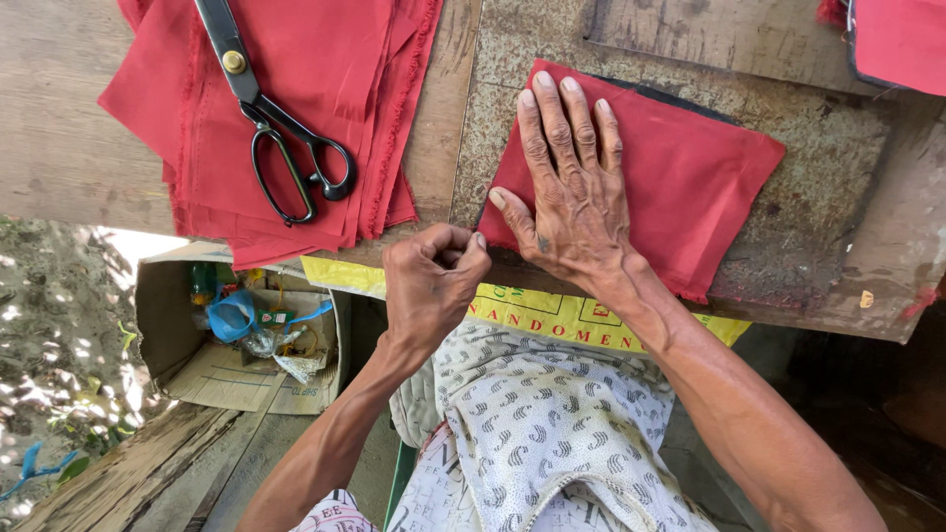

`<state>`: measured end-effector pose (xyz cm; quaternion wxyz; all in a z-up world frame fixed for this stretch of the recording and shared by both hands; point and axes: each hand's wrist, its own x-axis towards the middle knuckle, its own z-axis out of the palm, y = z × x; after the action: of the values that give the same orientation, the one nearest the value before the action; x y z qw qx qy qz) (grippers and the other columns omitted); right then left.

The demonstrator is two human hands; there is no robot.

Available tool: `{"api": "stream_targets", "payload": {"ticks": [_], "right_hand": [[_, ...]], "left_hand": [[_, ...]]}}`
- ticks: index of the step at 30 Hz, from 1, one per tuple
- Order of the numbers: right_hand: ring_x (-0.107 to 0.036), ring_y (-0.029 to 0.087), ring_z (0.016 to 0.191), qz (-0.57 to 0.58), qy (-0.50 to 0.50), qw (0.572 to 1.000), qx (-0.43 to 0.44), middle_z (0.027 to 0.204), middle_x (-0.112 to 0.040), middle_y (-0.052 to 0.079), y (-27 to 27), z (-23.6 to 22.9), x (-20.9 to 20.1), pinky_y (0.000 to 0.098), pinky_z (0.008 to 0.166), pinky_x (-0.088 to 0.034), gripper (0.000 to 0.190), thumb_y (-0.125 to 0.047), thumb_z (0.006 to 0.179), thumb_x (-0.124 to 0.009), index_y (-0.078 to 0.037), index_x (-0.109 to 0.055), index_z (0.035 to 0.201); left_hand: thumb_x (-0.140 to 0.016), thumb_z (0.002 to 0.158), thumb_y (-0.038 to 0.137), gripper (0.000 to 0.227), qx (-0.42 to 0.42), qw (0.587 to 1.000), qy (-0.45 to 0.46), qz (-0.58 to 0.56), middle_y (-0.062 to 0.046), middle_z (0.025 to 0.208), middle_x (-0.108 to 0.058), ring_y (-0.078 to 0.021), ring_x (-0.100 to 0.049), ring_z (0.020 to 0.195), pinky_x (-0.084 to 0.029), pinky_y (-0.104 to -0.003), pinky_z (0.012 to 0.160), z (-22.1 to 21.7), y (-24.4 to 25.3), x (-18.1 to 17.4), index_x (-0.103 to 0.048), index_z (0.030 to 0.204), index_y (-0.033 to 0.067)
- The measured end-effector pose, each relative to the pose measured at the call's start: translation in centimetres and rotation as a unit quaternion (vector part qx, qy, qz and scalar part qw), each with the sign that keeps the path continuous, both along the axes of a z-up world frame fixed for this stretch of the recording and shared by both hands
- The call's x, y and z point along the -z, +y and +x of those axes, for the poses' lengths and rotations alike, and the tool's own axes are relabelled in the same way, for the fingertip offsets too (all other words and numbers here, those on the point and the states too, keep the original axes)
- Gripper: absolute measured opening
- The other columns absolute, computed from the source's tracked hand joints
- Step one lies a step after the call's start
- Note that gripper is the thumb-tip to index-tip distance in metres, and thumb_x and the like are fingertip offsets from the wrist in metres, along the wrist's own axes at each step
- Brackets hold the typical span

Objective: The person folds red fabric pieces on a wooden workbench, aligns edges, and uses a small bottle to rub the surface. The person repeats the folding and rubbing process on multiple pieces.

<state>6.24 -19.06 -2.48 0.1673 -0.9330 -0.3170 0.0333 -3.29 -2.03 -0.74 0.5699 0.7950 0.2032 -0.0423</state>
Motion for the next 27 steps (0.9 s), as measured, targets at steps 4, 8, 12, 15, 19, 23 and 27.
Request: {"api": "stream_targets", "payload": {"ticks": [4, 8, 12, 15, 19, 23, 27], "right_hand": [[-0.016, 0.037, 0.16, -0.004, 0.003, 1.0, -0.001, 0.172, -0.02, 0.019, 0.0, 0.0, -0.1, 0.0559, 0.131, -0.01, 0.087, -0.049, 0.105, -0.062, 0.003, -0.026, 0.164], [-0.014, 0.037, 0.161, 0.002, 0.022, 1.0, -0.008, 0.172, -0.018, 0.019, -0.1, 0.2, -0.4, 0.056, 0.131, -0.009, 0.092, -0.053, 0.103, -0.063, 0.003, -0.024, 0.165], [-0.011, 0.039, 0.159, 0.006, 0.044, 0.999, -0.028, 0.171, -0.016, 0.021, -0.5, 0.4, -0.9, 0.0571, 0.13, -0.007, 0.104, -0.062, 0.097, -0.066, 0.003, -0.02, 0.164], [-0.009, 0.039, 0.161, 0.001, 0.04, 0.999, -0.032, 0.172, -0.014, 0.021, -0.5, 0.4, -1.1, 0.0565, 0.131, -0.007, 0.11, -0.066, 0.097, -0.067, 0.003, -0.017, 0.165], [-0.008, 0.04, 0.16, 0.001, 0.049, 0.998, -0.037, 0.171, -0.012, 0.022, -0.3, 0.4, -1.3, 0.057, 0.13, -0.006, 0.118, -0.071, 0.091, -0.069, 0.004, -0.014, 0.164], [-0.006, 0.039, 0.161, -0.01, 0.055, 0.998, -0.037, 0.172, -0.01, 0.021, -0.2, 0.5, -1.8, 0.0568, 0.131, -0.005, 0.118, -0.07, 0.092, -0.069, 0.003, -0.012, 0.165], [-0.002, 0.04, 0.16, -0.035, 0.076, 0.996, -0.038, 0.172, -0.005, 0.022, 0.2, 0.6, -2.3, 0.0606, 0.129, -0.002, 0.119, -0.069, 0.092, -0.069, 0.004, -0.008, 0.164]], "left_hand": [[-0.074, 0.088, 0.012, 0.017, 0.022, 0.999, -0.021, 0.043, -0.001, 0.054, -0.061, -0.0017, -0.053, 0.05, -0.046, -0.023, 0.048, 0.0, 0.1, 0.3, -0.07, 0.077, -0.0014], [-0.074, 0.089, 0.011, 0.017, 0.01, 1.0, -0.005, 0.026, -0.002, 0.053, -0.061, -0.0021, -0.052, 0.05, -0.045, -0.024, 0.047, 0.0, 0.0, 0.5, -0.07, 0.078, -0.0017], [-0.074, 0.088, 0.011, 0.016, 0.006, 1.0, -0.002, 0.01, -0.002, 0.055, -0.06, -0.001, -0.05, 0.053, -0.044, -0.023, 0.048, -0.1, 0.2, 0.9, -0.071, 0.079, -0.0017], [-0.074, 0.088, 0.011, 0.015, 0.007, 1.0, -0.006, 0.009, -0.001, 0.055, -0.06, -0.0007, -0.05, 0.054, -0.044, -0.023, 0.048, -0.1, 0.3, 1.1, -0.071, 0.08, -0.002], [-0.073, 0.088, 0.011, 0.016, 0.016, 1.0, -0.006, 0.014, -0.001, 0.056, -0.06, -0.0008, -0.051, 0.054, -0.044, -0.023, 0.049, 0.0, 0.5, 1.2, -0.072, 0.081, -0.0028], [-0.073, 0.089, 0.013, 0.017, 0.04, 0.999, 0.02, 0.02, -0.003, 0.055, -0.06, -0.002, -0.051, 0.054, -0.045, -0.024, 0.048, 0.5, 1.1, 0.2, -0.072, 0.081, -0.0028], [-0.074, 0.095, 0.016, 0.017, 0.085, 0.993, 0.024, 0.084, -0.008, 0.063, -0.065, -0.0103, -0.056, 0.052, -0.045, -0.029, 0.05, 1.0, 2.0, -1.5, -0.076, 0.091, 0.0001]]}}
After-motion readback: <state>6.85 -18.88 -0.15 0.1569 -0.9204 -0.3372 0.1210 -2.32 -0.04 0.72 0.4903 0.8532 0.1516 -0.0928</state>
